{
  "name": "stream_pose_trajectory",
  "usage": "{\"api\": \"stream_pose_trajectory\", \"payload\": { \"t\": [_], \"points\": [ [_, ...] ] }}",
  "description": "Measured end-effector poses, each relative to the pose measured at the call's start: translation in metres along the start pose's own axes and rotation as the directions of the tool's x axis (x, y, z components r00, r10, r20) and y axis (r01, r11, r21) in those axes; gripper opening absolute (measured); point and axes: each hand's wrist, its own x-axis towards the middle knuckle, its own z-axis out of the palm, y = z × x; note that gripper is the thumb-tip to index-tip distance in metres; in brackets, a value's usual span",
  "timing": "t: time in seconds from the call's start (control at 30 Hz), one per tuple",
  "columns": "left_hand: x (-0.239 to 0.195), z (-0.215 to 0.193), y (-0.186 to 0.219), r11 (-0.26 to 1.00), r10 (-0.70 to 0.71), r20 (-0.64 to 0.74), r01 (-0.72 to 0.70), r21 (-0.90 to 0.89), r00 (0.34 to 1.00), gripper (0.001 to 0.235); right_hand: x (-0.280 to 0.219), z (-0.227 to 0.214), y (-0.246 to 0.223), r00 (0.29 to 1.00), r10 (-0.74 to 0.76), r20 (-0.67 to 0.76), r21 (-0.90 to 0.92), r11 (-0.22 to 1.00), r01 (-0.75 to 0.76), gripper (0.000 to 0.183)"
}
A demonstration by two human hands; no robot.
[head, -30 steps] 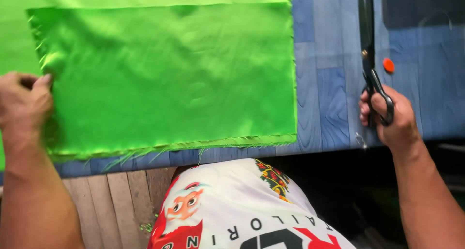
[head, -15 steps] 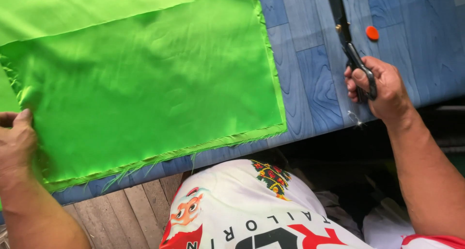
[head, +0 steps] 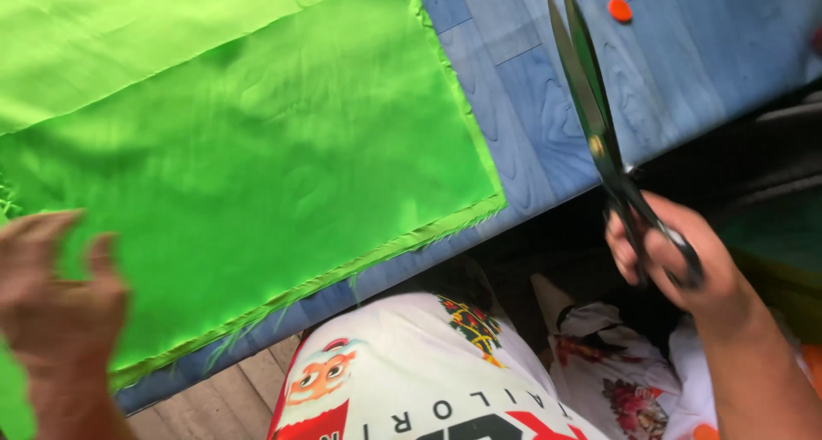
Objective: The person uses a pair of scissors to cut a large piece of bright green fabric laid out on a blue table. They trim the edges and cut a rectangular section from the main piece, holding the fabric steady with their left hand while cutting with their right.
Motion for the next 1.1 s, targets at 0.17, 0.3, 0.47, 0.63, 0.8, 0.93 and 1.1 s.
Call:
{"api": "stream_pose_trajectory", "payload": {
  "t": [0.17, 0.3, 0.47, 0.63, 0.8, 0.93, 1.1],
  "points": [
    [0.015, 0.006, 0.124, 0.796, 0.486, -0.039, -0.461, -0.393, 0.873, 0.026, -0.118, -0.023, 0.054, 0.932, 0.358, 0.064, -0.018, 0.934, -0.357, 0.062],
    [0.025, 0.026, 0.199, 0.647, 0.652, -0.088, -0.614, -0.452, 0.753, 0.025, -0.159, -0.017, 0.056, 0.587, 0.799, -0.132, 0.121, 0.601, -0.790, 0.017],
    [0.050, 0.057, 0.251, 0.624, 0.718, 0.020, -0.630, -0.463, 0.696, 0.043, -0.153, -0.014, 0.041, 0.577, 0.805, -0.142, -0.025, 0.579, -0.815, 0.045],
    [0.077, 0.073, 0.251, 0.751, 0.625, 0.154, -0.535, -0.386, 0.766, 0.061, -0.155, -0.025, 0.051, 0.650, 0.753, -0.098, 0.041, 0.656, -0.754, 0.046],
    [0.088, 0.072, 0.240, 0.818, 0.547, 0.221, -0.460, -0.344, 0.807, 0.072, -0.143, -0.036, 0.040, 0.715, 0.699, -0.027, -0.004, 0.715, -0.699, 0.039],
    [0.081, 0.075, 0.239, 0.808, 0.569, 0.232, -0.483, -0.337, 0.789, 0.077, -0.130, -0.037, 0.024, 0.674, 0.736, -0.066, -0.058, 0.672, -0.739, 0.038],
    [0.068, 0.077, 0.247, 0.765, 0.625, 0.230, -0.528, -0.368, 0.746, 0.075, -0.122, -0.042, 0.022, 0.659, 0.750, -0.055, -0.079, 0.655, -0.751, 0.035]
  ]
}}
